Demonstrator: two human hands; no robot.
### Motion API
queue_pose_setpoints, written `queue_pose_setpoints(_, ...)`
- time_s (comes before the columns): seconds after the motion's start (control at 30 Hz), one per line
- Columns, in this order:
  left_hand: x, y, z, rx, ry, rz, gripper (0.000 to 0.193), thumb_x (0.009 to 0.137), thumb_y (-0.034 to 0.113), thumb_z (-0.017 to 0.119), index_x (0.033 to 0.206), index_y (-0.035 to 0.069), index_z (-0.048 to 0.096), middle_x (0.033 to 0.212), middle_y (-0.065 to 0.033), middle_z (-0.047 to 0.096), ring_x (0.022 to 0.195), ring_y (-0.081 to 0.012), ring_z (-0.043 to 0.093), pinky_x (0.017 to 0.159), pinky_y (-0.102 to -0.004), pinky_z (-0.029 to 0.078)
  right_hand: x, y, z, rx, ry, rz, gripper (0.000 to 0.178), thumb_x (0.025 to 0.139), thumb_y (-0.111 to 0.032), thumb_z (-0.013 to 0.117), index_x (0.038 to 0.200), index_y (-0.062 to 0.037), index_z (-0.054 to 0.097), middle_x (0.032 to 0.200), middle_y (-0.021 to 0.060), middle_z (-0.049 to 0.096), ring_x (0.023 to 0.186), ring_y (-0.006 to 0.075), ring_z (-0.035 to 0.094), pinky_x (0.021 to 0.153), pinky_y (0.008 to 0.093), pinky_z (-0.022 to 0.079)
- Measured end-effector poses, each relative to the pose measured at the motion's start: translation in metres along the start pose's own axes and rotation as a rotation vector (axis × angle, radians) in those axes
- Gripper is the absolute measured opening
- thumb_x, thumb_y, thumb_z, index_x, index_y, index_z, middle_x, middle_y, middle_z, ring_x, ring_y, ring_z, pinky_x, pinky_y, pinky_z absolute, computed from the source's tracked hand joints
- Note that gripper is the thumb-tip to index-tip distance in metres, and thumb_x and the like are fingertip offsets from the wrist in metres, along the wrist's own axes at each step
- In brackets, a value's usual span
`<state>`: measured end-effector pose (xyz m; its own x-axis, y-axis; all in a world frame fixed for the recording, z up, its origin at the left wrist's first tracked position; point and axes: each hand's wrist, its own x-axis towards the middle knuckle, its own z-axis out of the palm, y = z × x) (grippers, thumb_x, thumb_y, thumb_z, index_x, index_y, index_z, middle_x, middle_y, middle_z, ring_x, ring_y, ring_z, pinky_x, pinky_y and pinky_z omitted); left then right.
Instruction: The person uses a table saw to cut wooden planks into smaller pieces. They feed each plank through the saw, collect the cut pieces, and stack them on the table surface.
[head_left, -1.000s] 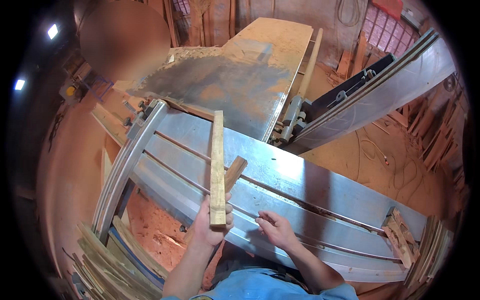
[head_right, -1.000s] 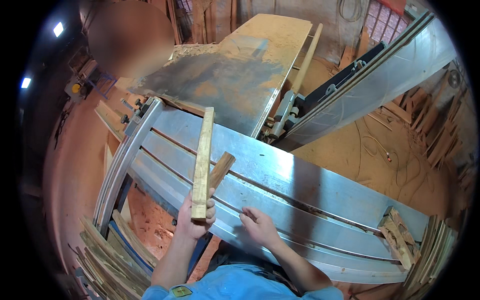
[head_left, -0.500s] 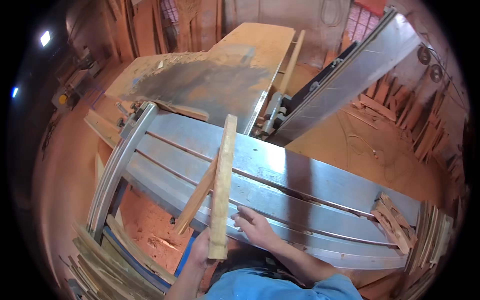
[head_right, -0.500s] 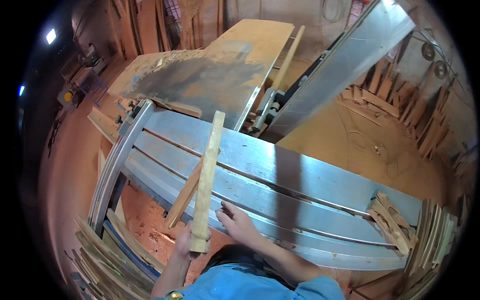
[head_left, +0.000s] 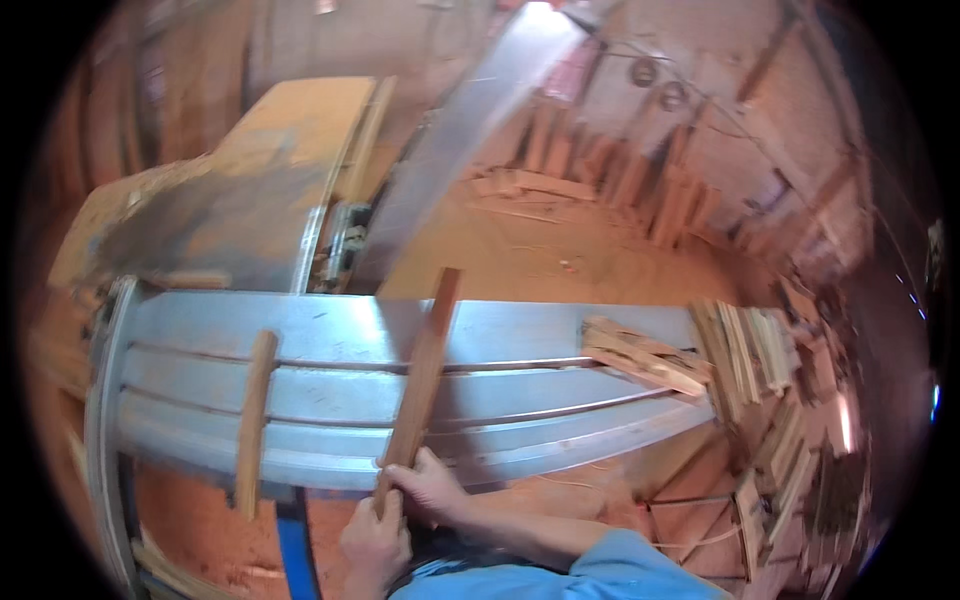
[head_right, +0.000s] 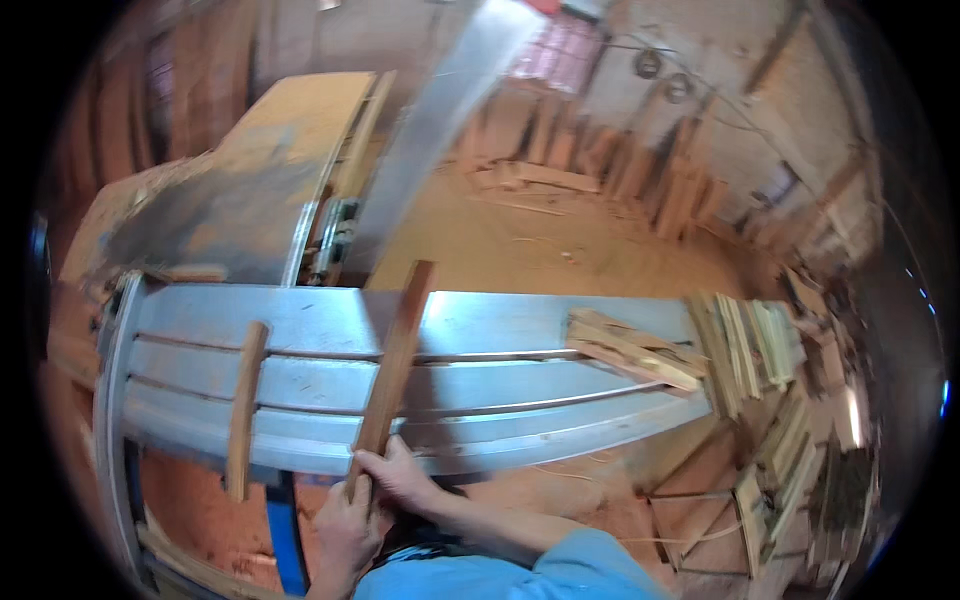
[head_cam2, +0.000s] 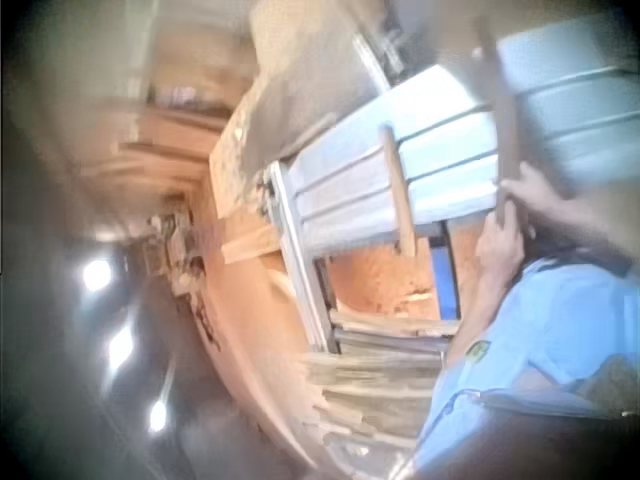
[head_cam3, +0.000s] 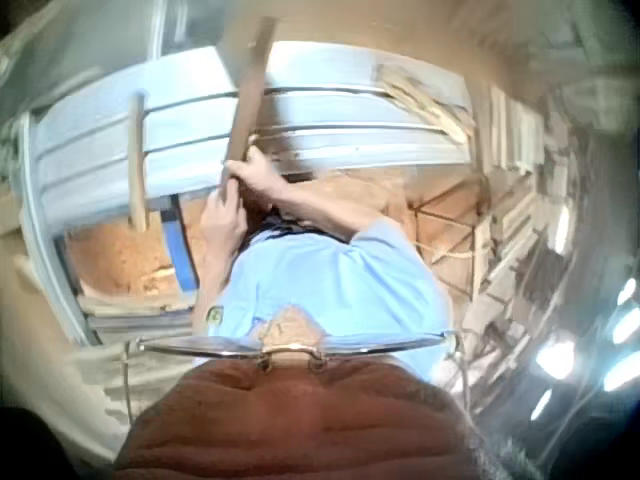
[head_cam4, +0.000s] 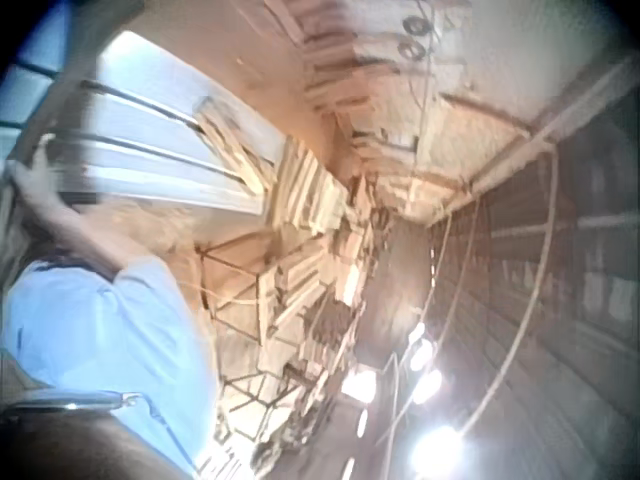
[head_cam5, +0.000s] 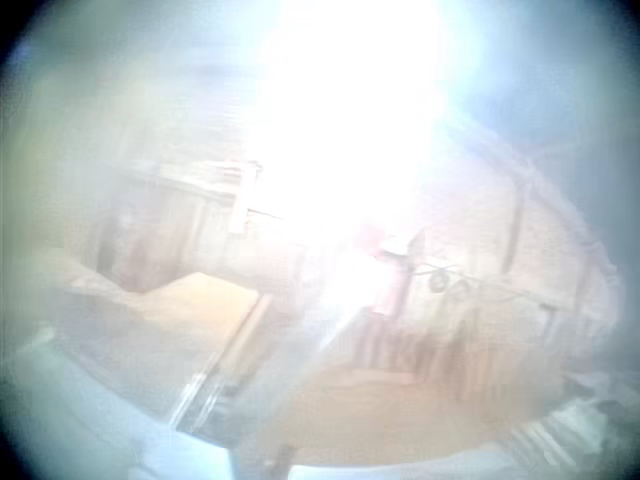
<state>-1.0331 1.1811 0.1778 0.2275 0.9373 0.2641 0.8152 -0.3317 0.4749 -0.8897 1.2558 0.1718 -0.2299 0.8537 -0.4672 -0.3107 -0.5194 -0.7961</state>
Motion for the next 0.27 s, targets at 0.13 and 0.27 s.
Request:
queue_pose_setpoints(0.13, 0.021, 0.038, -0.005, -0.059, -0.001, 0.091, 0.057, 0.08, 0.004, 0.065, 0.135, -0.004, 0.055, 0.113, -0.0269, 0.06, 0.098, -0.044, 0.063, 0.078, -0.0479, 0.054, 0.01, 0.012, -0.018, 0.008, 0.077, -0.126, 0.038, 0.094, -0.02, 0.069, 0.121, 0.0006, 0.05, 0.107, 0.0091, 0.058, 0.097, 0.0143, 0.058, 0.083, 0.0288, 0.051)
queue_pose_setpoints(0.27, 0.031, 0.038, 0.023, -0.269, -0.251, 0.05, 0.072, 0.075, 0.003, 0.067, 0.143, -0.004, 0.047, 0.136, -0.0319, 0.05, 0.115, -0.0459, 0.06, 0.098, -0.0481, 0.05, 0.0, -0.024, -0.063, -0.201, 0.152, -0.196, 0.065, 0.093, -0.035, 0.07, 0.139, 0.0012, 0.043, 0.124, 0.0173, 0.056, 0.117, 0.0209, 0.054, 0.102, 0.0361, 0.043)
